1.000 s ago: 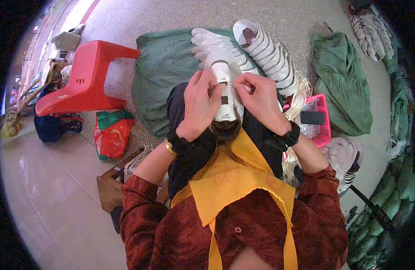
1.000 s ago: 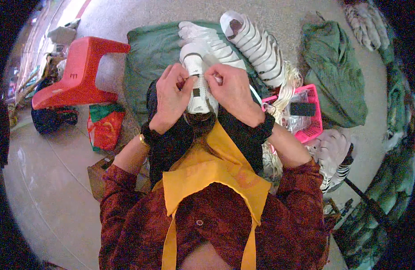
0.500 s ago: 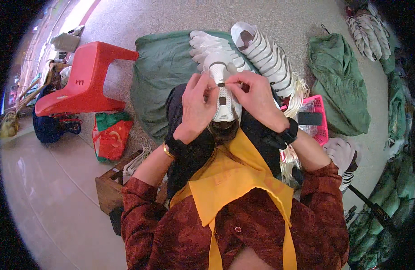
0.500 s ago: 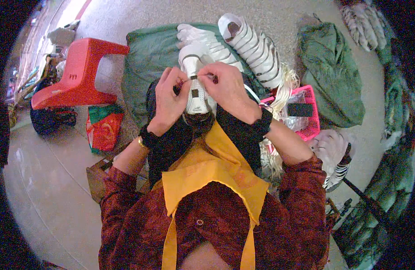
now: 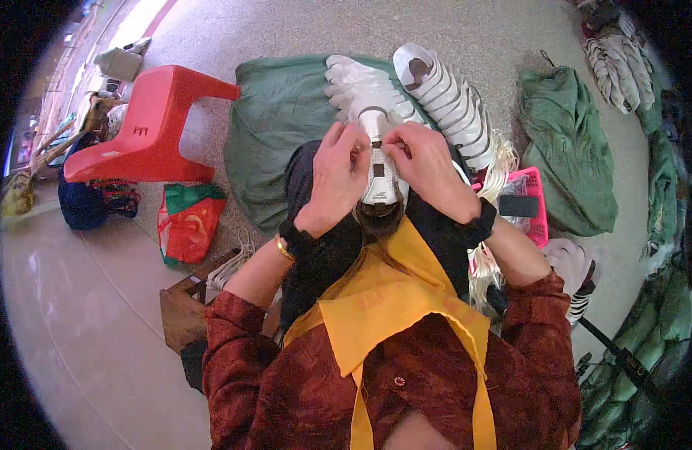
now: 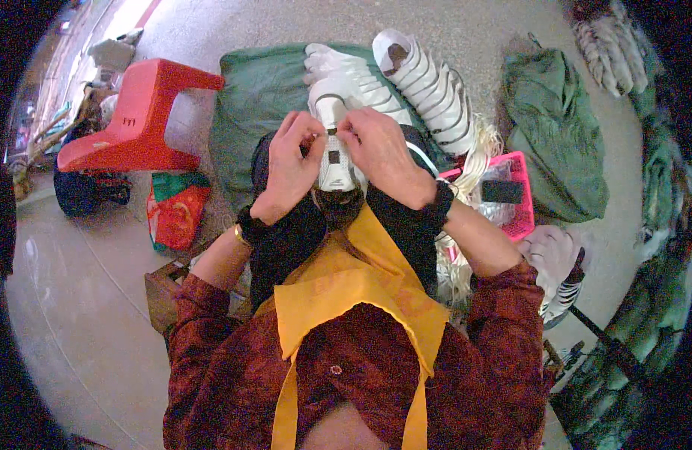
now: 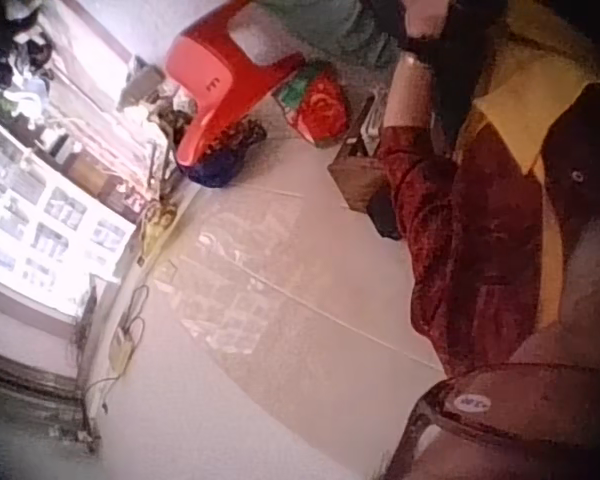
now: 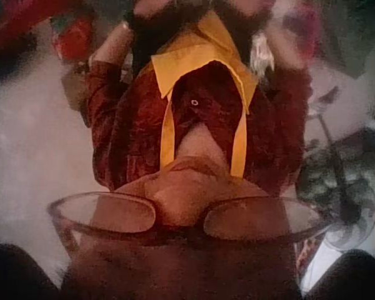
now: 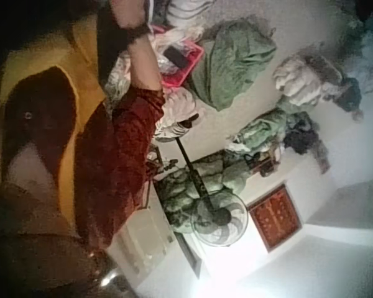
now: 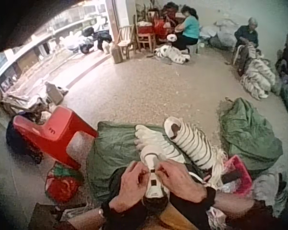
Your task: The person threads white shoelaces through the eyelets of a white sneaker held on their lap. They pull the laces tight and tie a knot to secure the shoe.
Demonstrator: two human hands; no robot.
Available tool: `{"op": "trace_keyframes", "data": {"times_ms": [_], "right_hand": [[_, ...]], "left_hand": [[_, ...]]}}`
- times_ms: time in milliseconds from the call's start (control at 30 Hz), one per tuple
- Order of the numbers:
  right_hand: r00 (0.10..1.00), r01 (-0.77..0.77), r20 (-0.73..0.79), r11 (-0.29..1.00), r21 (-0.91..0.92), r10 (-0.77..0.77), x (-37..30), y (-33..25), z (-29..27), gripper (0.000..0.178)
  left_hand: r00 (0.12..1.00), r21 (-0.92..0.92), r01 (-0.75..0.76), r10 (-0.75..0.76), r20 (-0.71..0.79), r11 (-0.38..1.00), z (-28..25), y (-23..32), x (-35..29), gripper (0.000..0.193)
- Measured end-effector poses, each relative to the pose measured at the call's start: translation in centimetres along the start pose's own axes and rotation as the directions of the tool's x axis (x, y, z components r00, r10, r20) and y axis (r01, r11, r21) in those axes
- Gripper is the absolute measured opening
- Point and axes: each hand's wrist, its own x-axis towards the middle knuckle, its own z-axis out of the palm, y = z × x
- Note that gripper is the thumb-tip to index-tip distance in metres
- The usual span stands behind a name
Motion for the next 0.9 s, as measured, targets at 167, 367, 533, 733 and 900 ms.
{"op": "trace_keyframes", "data": {"times_ms": [167,367,533,733,900], "right_hand": [[0.998,-0.068,0.015,0.997,0.047,0.067,0.2,-0.1,-0.4,0.009],[0.978,-0.165,0.141,0.985,0.054,0.156,0.1,0.1,-2.3,0.011],[0.987,-0.088,0.125,0.989,-0.120,0.103,-1.2,-0.7,-4.5,0.013],[1.000,-0.021,0.008,0.973,-0.228,0.024,-2.1,0.5,-3.5,0.009],[0.999,0.022,-0.036,0.977,-0.211,-0.030,-2.8,0.9,-3.3,0.010]], "left_hand": [[0.997,0.071,-0.024,0.019,0.071,0.997,-0.2,0.0,0.4,0.013],[0.988,0.028,0.052,-0.056,0.141,0.998,-2.6,-1.4,1.1,0.010],[0.943,-0.144,0.318,-0.298,0.147,0.937,-11.0,-1.4,0.1,0.014],[0.899,-0.166,0.433,-0.412,0.147,0.886,-12.9,-6.1,-4.6,0.013],[0.977,0.157,0.080,-0.109,0.182,0.984,-10.3,-6.4,-5.5,0.013]]}}
